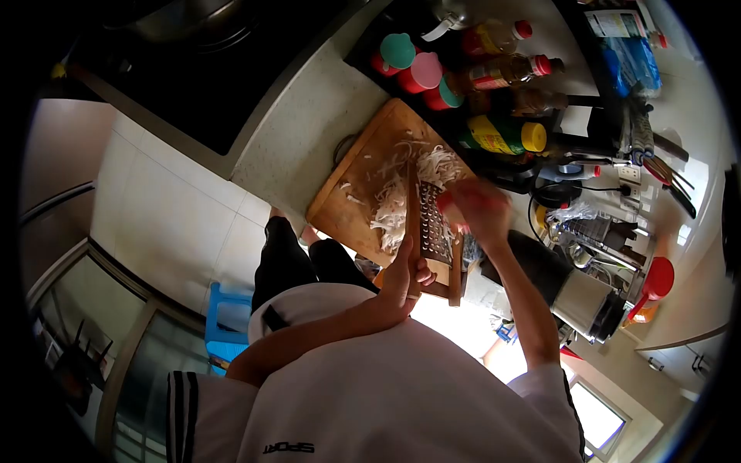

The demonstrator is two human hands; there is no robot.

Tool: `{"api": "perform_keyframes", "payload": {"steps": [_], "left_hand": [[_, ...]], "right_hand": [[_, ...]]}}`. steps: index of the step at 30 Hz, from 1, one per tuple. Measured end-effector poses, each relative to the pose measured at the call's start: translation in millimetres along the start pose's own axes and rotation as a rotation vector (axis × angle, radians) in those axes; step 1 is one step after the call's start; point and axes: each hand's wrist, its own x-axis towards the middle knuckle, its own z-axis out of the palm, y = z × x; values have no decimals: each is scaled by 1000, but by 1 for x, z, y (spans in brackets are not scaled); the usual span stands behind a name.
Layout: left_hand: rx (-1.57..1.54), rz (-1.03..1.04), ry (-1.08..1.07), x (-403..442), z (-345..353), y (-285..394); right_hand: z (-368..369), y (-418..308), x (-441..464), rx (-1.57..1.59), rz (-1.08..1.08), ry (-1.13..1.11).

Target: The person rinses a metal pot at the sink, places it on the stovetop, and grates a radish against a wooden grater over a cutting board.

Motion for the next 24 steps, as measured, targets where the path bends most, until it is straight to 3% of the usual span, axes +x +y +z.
{"api": "perform_keyframes", "payload": {"steps": [4,6,10,13,16,18,19,21,24], "left_hand": [[-61,-1,2,4,0,-6],[-32,-3,52,-1,1,-7],[-38,0,72,1,0,-8],[-6,-19,27,2,-4,-9],[19,-16,38,-1,0,-5],[8,-7,6,-1,1,-6],[5,-7,52,-1,3,-6],[6,-9,150,-4,5,-8],[10,22,73,-3,-2,-9]], "right_hand": [[-10,-22,-52,171,-64,-18],[26,20,-30,0,-41,175],[66,58,52,95,-161,105],[41,38,48,-12,-169,70],[-4,0,-11,82,84,2],[-17,-11,-46,156,-65,-80],[-12,-12,-54,194,-164,-70],[14,9,-37,64,-123,42],[51,51,14,14,-76,98]]}}
